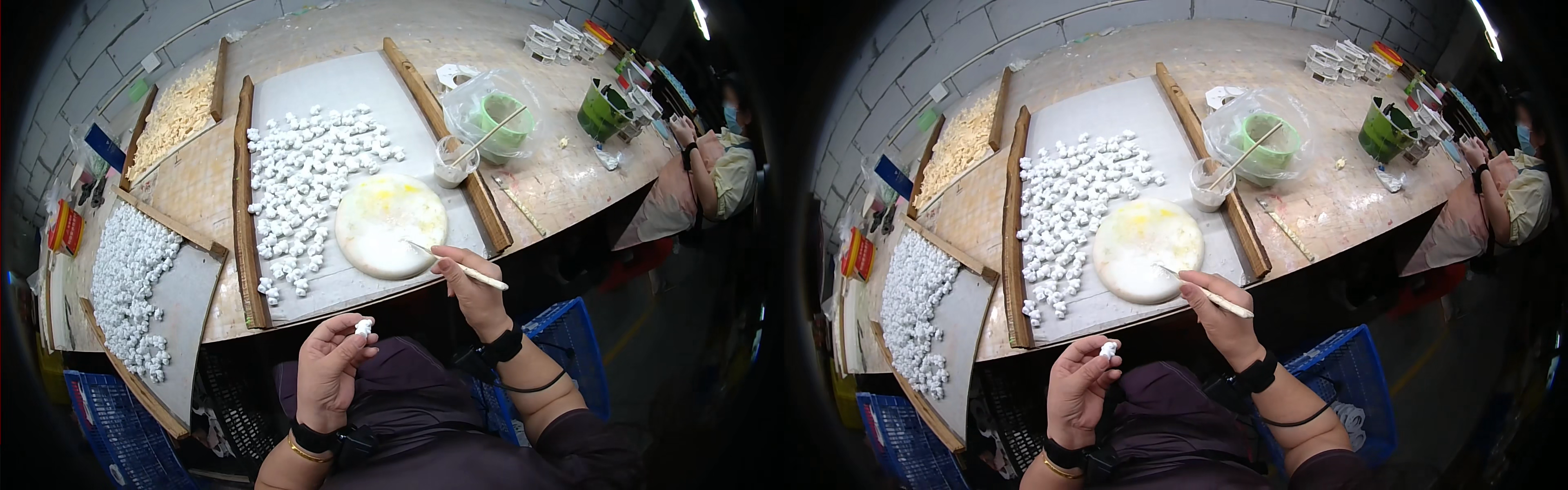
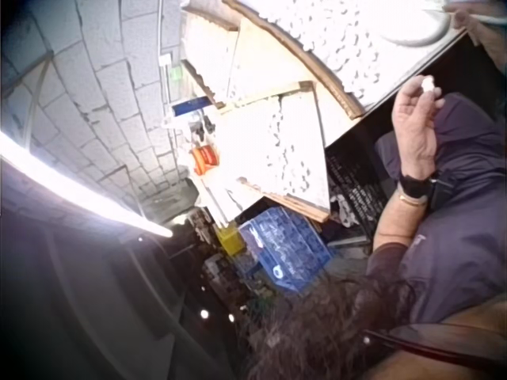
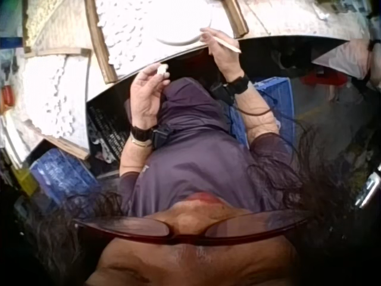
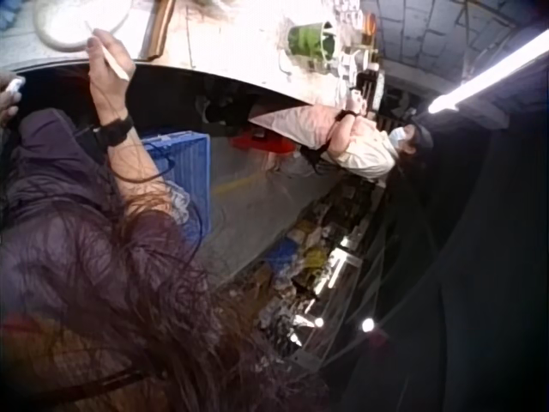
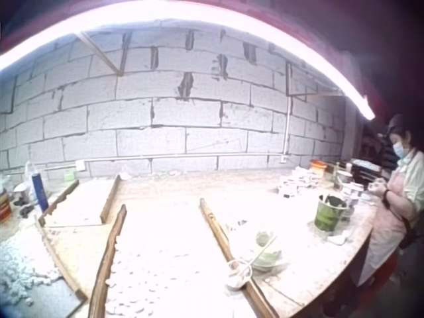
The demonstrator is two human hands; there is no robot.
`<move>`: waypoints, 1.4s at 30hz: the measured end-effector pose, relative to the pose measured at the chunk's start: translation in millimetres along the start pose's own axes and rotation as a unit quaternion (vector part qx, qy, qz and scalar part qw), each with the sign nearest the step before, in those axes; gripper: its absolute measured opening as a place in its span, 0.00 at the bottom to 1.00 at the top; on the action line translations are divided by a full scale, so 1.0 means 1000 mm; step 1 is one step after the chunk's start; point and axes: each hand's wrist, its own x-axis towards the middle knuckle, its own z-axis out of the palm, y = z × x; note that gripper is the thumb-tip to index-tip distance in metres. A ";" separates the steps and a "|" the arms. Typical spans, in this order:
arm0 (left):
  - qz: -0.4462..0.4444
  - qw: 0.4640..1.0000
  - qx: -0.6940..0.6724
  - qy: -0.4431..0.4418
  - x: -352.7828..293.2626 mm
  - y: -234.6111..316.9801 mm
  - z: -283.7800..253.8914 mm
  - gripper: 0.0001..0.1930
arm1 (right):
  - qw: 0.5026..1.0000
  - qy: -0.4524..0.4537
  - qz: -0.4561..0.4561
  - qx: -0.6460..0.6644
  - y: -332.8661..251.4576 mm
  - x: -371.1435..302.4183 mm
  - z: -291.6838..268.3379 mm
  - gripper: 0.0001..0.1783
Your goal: Manually trimming or cleaning small white plastic molded parts using a tool at a workbench.
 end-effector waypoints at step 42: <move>0.008 0.999 -0.040 -0.002 0.002 0.003 0.000 0.10 | 0.966 -0.231 -0.111 0.039 -0.046 -0.030 0.003 0.17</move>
